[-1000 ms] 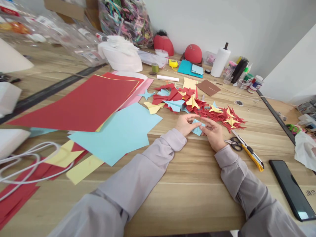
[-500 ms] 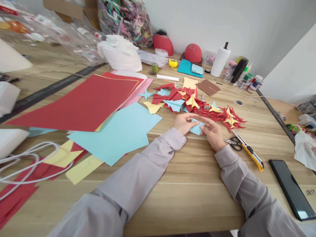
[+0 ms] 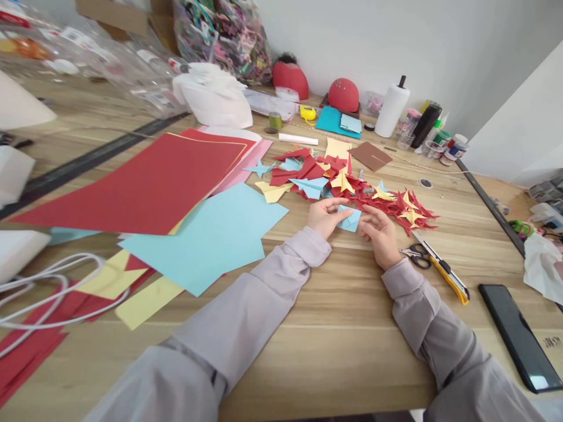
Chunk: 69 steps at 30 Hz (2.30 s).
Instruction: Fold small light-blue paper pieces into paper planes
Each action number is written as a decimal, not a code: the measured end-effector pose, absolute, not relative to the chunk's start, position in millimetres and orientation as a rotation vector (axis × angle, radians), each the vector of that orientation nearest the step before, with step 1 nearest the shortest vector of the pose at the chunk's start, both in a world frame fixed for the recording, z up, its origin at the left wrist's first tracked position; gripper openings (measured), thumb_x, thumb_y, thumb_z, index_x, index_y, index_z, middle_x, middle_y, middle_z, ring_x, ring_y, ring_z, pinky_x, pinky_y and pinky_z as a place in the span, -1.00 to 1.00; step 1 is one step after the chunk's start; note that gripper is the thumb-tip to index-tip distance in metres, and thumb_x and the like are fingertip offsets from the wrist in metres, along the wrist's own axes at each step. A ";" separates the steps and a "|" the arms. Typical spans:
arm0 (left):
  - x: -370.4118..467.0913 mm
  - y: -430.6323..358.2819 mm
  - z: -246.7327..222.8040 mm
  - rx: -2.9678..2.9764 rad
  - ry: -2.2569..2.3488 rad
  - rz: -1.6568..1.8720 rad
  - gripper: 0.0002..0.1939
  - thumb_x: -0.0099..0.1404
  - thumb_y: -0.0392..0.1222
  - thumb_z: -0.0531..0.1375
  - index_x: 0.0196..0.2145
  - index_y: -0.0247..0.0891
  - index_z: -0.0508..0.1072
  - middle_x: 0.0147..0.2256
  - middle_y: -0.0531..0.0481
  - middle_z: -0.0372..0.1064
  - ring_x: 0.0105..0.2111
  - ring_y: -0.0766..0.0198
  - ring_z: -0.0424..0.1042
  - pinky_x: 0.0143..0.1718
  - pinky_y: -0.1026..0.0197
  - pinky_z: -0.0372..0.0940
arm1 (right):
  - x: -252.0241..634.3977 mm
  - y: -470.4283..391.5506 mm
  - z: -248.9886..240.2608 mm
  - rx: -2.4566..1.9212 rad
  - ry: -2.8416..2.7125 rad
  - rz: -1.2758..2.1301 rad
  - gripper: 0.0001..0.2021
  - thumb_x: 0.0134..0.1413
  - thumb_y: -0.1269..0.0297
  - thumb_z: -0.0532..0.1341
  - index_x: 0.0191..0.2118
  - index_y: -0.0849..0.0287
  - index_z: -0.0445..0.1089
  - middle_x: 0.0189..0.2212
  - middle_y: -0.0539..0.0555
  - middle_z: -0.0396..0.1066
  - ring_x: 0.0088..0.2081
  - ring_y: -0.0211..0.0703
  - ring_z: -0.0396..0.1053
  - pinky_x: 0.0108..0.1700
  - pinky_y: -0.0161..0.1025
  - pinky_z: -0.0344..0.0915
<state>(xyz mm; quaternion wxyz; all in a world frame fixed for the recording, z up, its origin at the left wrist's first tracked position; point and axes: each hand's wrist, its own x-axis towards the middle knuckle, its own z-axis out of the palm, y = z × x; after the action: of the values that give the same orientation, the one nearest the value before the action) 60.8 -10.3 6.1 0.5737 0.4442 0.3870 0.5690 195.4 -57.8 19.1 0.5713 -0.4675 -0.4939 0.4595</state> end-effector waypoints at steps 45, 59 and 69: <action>61.6 -19.7 14.5 1.214 0.796 1.102 -0.63 -0.17 -0.36 0.26 -0.29 -0.41 0.47 -0.63 0.07 0.38 -0.61 0.39 0.34 -0.48 0.30 0.26 | 196.2 -55.7 16.5 -1.209 -1.186 0.976 -0.70 -0.23 0.08 0.33 -0.61 0.19 0.29 -0.66 -0.08 0.23 -0.59 -0.35 0.11 -0.51 -0.33 0.07; 60.1 -19.6 16.7 1.194 0.797 1.113 -0.62 -0.17 -0.36 0.27 -0.29 -0.39 0.48 -0.64 0.10 0.37 -0.61 0.41 0.33 -0.44 0.29 0.25 | 197.5 -53.6 17.7 -1.120 -0.938 1.144 -0.69 -0.28 0.12 0.33 -0.67 0.17 0.22 -0.70 -0.10 0.15 -0.61 -0.36 0.05 -0.55 -0.34 -0.01; 59.0 -17.9 16.3 1.171 0.766 1.090 -0.64 -0.16 -0.36 0.24 -0.29 -0.37 0.49 -0.63 0.08 0.40 -0.60 0.38 0.34 -0.42 0.26 0.28 | 197.8 -53.6 17.6 -1.135 -0.938 1.123 -0.66 -0.28 0.11 0.32 -0.68 0.15 0.16 -0.70 -0.11 0.10 -0.60 -0.35 0.02 -0.54 -0.33 -0.01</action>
<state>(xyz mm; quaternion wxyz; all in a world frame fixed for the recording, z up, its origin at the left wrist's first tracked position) 59.0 -17.9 16.3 0.6319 0.5116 0.3345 0.4765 197.8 -53.6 17.6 0.6010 -0.4898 -0.4049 0.4847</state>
